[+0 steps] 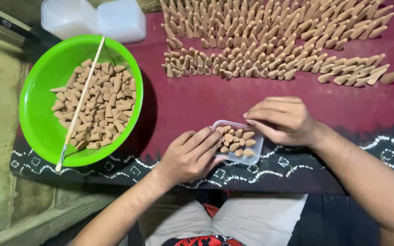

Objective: Packing small incense cones from a large bowl into a small plastic container.

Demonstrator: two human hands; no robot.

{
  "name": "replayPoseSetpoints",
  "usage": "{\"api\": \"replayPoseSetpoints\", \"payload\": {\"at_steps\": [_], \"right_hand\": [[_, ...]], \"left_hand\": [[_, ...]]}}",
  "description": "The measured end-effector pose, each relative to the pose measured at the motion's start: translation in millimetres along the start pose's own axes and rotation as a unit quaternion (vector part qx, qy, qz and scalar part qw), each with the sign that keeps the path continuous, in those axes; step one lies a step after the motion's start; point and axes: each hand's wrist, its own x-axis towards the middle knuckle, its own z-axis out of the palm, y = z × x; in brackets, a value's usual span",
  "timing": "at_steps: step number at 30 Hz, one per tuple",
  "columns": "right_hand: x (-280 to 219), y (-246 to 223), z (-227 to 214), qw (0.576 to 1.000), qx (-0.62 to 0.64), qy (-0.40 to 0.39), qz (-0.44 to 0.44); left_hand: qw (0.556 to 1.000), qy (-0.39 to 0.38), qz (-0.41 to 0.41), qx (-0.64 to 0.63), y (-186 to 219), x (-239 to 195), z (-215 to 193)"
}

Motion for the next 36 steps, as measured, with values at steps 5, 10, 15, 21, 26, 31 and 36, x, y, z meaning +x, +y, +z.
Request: {"api": "replayPoseSetpoints", "payload": {"at_steps": [5,10,15,21,26,31,36], "right_hand": [[-4.6,5.7,1.6,1.0,-0.015,-0.006,0.007],[-5.1,6.0,2.2,1.0,-0.024,-0.008,0.0],[-3.1,15.1,-4.1,0.999,-0.037,-0.001,0.021],[-5.0,27.1,-2.7,0.997,-0.048,-0.007,0.055],[-3.6,26.0,-2.1,0.994,-0.089,-0.048,0.049],[-2.9,22.6,-2.1,0.987,-0.134,-0.073,0.042],[-4.4,22.4,-0.8,0.982,-0.168,-0.074,0.052]], "left_hand": [[0.999,0.041,-0.008,-0.016,3.0,1.4,2.5],[0.998,0.041,-0.03,-0.022,5.3,0.0,-0.3],[0.997,0.037,-0.043,-0.045,1.7,0.5,-3.3],[0.995,0.015,-0.01,-0.099,-9.5,13.6,-8.9],[0.993,0.012,0.05,-0.111,-18.7,12.6,6.2],[0.988,0.017,0.08,-0.134,-29.6,11.5,14.6],[0.979,0.012,0.086,-0.183,-39.8,7.3,21.0]]}}
